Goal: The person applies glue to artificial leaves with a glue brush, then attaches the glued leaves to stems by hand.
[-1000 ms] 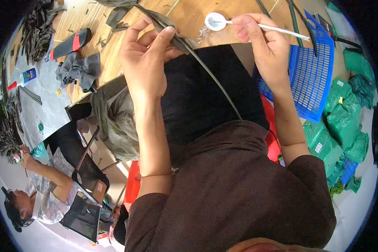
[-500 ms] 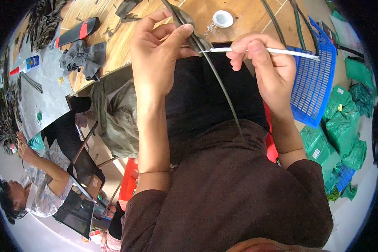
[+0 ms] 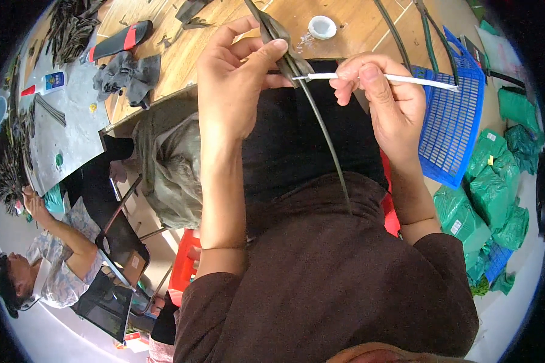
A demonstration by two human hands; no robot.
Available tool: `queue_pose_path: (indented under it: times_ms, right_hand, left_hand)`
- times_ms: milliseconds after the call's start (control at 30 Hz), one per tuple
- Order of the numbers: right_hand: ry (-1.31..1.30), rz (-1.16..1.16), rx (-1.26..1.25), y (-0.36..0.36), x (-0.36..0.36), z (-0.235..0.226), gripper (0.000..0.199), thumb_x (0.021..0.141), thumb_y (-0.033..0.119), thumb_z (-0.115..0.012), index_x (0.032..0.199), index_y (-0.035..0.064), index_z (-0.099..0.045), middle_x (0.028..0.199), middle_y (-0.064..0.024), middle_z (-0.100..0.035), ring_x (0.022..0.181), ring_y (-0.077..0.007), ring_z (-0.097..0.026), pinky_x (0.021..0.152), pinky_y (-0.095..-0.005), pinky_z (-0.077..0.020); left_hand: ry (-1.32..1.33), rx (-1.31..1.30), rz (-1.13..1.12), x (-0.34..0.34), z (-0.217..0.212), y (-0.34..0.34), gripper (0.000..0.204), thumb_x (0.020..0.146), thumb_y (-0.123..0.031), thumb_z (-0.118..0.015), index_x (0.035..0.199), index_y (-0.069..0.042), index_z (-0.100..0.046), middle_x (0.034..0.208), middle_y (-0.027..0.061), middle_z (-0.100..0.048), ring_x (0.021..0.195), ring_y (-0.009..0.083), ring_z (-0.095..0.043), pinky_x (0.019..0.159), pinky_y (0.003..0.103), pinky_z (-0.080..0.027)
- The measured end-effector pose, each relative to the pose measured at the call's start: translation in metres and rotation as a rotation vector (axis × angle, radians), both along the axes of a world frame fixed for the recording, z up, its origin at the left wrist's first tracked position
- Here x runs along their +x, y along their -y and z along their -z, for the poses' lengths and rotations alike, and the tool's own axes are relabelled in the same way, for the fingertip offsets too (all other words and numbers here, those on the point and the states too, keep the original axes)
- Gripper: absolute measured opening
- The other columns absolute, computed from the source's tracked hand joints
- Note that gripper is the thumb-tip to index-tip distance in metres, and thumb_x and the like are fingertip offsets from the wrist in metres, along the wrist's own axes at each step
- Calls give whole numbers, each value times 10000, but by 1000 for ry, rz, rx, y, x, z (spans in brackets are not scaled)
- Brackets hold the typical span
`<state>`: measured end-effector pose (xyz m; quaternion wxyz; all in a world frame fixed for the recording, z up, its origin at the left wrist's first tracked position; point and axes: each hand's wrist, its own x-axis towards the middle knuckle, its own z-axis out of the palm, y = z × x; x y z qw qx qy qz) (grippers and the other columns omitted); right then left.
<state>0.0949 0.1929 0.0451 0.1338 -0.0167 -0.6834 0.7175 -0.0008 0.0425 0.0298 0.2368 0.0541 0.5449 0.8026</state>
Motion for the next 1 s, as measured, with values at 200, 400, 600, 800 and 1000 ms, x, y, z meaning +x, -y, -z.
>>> queue_pose_path:
  times_ms: [200, 400, 600, 800, 1000]
  right_hand:
    - [-8, -21, 10, -4, 5, -6, 268, 929, 174, -435, 853, -42, -573, 780, -90, -600, 658, -97, -539, 614, -212, -447]
    - [-191, -7, -172, -8, 10, -3, 293, 959, 201, -325, 949, -43, -489, 829, -176, -594, 656, -165, -572, 606, -267, -474]
    - [-54, 44, -114, 19, 13, 4, 174, 807, -43, -563, 886, 30, -427, 881, -121, -532, 720, -120, -540, 662, -221, -453]
    - [84, 10, -131, 25, 10, 4, 301, 742, -86, -618, 820, 67, -371, 850, -63, -517, 697, -46, -489, 577, -159, -409]
    - [135, 25, -118, 24, 9, -5, 276, 751, -98, -590, 804, 66, -374, 843, -50, -513, 722, -39, -479, 597, -155, -412]
  left_hand:
    - [-6, 10, -21, -3, 1, 3, 290, 798, 13, -577, 1067, 36, -471, 779, 115, -621, 630, 158, -622, 502, 243, -541]
    - [2, 46, -32, -3, -4, 6, 307, 809, 6, -562, 1092, 30, -446, 794, 126, -624, 647, 179, -631, 522, 261, -546]
    - [47, 42, -94, 2, -26, -2, 279, 818, 0, -559, 1079, 4, -459, 786, 119, -624, 626, 162, -621, 488, 236, -519]
    - [-9, 117, -62, 5, -12, 4, 301, 821, 4, -548, 1103, 29, -446, 845, 144, -624, 707, 202, -639, 556, 283, -555]
    - [232, 292, 122, 3, -17, 17, 339, 803, 67, -522, 1136, 59, -465, 901, 136, -619, 814, 225, -635, 706, 345, -553]
